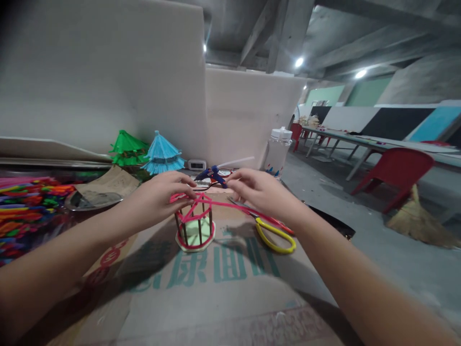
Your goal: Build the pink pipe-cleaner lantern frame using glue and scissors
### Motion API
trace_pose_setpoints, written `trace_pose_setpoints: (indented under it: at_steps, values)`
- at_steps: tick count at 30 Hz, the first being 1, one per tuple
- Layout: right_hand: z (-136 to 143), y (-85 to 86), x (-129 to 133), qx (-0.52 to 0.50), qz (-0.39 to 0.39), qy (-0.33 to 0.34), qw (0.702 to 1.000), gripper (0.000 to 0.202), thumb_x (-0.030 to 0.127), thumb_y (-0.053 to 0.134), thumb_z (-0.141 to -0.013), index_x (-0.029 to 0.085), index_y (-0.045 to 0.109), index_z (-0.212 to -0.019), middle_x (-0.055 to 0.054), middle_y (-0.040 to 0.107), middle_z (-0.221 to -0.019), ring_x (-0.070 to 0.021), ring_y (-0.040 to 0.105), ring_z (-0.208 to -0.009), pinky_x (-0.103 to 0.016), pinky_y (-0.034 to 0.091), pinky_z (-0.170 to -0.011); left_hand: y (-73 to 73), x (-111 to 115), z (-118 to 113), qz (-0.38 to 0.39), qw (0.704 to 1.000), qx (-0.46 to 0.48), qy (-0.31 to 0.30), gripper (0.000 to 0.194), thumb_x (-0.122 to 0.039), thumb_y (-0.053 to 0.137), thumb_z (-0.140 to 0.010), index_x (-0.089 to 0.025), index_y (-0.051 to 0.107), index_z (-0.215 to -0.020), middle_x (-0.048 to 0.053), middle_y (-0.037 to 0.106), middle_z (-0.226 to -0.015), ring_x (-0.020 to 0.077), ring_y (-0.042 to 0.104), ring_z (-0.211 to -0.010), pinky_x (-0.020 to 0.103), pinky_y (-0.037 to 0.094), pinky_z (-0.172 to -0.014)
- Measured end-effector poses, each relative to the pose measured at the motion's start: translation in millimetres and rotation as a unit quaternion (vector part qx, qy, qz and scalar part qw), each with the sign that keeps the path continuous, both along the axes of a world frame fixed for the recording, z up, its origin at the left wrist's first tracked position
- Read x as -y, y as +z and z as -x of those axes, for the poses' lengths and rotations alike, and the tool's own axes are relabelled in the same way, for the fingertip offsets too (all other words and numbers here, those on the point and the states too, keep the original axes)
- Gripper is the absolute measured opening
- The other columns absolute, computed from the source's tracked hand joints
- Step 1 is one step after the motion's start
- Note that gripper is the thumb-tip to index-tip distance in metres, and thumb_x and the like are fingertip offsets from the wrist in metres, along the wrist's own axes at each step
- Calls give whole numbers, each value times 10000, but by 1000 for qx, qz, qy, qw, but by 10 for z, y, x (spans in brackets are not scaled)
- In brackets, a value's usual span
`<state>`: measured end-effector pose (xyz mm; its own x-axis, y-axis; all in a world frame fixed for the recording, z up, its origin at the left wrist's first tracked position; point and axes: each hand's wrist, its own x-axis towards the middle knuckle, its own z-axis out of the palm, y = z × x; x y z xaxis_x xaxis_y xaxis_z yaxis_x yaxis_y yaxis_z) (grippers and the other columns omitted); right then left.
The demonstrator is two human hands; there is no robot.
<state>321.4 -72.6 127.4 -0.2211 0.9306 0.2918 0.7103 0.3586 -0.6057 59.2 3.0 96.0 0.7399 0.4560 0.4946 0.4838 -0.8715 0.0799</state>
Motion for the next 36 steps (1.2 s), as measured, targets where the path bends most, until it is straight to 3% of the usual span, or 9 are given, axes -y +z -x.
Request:
trace_pose_setpoints:
  at_steps: [3, 8, 15, 18, 22, 26, 29, 33, 36]
  values:
    - [-236, -198, -286, 34, -13, -85, 996, 355, 490, 502, -986, 184, 681, -961, -58, 741, -872, -201, 678, -795, -298, 495, -717, 26, 7, 3, 23, 1000, -6, 11, 149, -197, 652, -936, -205, 801, -942, 89, 746, -1131, 255, 666, -1089, 405, 524, -996]
    - [-350, -578, -657, 161, 25, -103, 981, 234, 344, 548, -947, 180, 714, -959, -62, 761, -937, -198, 669, -828, -273, 459, -700, 69, -10, 31, 60, 998, -16, 10, 198, -227, 617, -971, -210, 805, -1027, 96, 736, -1228, 270, 634, -1196, 432, 497, -1062]
    - [-247, -627, -1088, 174, 36, -127, 976, 142, 289, 642, -898, 202, 734, -962, -85, 781, -1009, -232, 685, -895, -267, 451, -738, 152, -104, 156, 93, 996, 7, 1, 268, -305, 547, -1003, -202, 790, -1051, 103, 711, -1250, 267, 627, -1215, 450, 472, -1085]
    - [-245, -691, -1311, 159, 47, -169, 972, 288, 308, 691, -875, 175, 720, -1128, -140, 776, -1070, -280, 695, -934, -291, 461, -750, 156, -113, 166, 106, 994, 8, 2, 273, -340, 551, -996, -218, 792, -1034, 95, 707, -1252, 272, 637, -1199, 459, 487, -1054]
    - [-193, -820, -1561, 97, 75, -203, 971, 513, 288, 753, -837, 126, 642, -1311, -155, 783, -992, -288, 719, -870, -303, 491, -735, 166, -100, 152, 128, 992, 5, -3, 281, -351, 553, -991, -213, 796, -1025, 95, 708, -1270, 264, 652, -1193, 434, 493, -1048]
    - [-62, -867, -1741, 5, 82, -163, 983, 502, 185, 766, -814, 134, 643, -1297, -131, 779, -1069, -217, 705, -843, -258, 507, -712, 158, -97, 123, 135, 991, 6, -2, 247, -318, 594, -965, -211, 808, -1027, 98, 707, -1292, 260, 653, -1207, 397, 497, -1047]
    - [48, -867, -1821, -65, 101, -112, 986, 455, 120, 735, -799, 154, 661, -1247, -95, 782, -1021, -165, 681, -752, -223, 510, -636, 142, -94, 101, 128, 992, 1, 1, 230, -314, 617, -955, -220, 817, -1021, 93, 714, -1282, 267, 650, -1208, 410, 488, -1068]
    - [190, -856, -1867, -126, 124, -55, 983, 472, 57, 688, -760, 187, 659, -1213, -57, 776, -988, -143, 688, -743, -213, 538, -640, 129, -72, 90, 129, 992, 1, -2, 220, -321, 623, -961, -241, 818, -1024, 76, 720, -1270, 273, 642, -1221, 430, 482, -1081]
    - [307, -846, -1880, -137, 129, -42, 981, 347, 90, 740, -745, 169, 695, -1079, -45, 769, -908, -149, 676, -748, -225, 546, -670, 116, -54, 83, 120, 993, -2, -11, 201, -294, 629, -961, -237, 814, -1017, 74, 727, -1252, 269, 628, -1239, 433, 462, -1110]
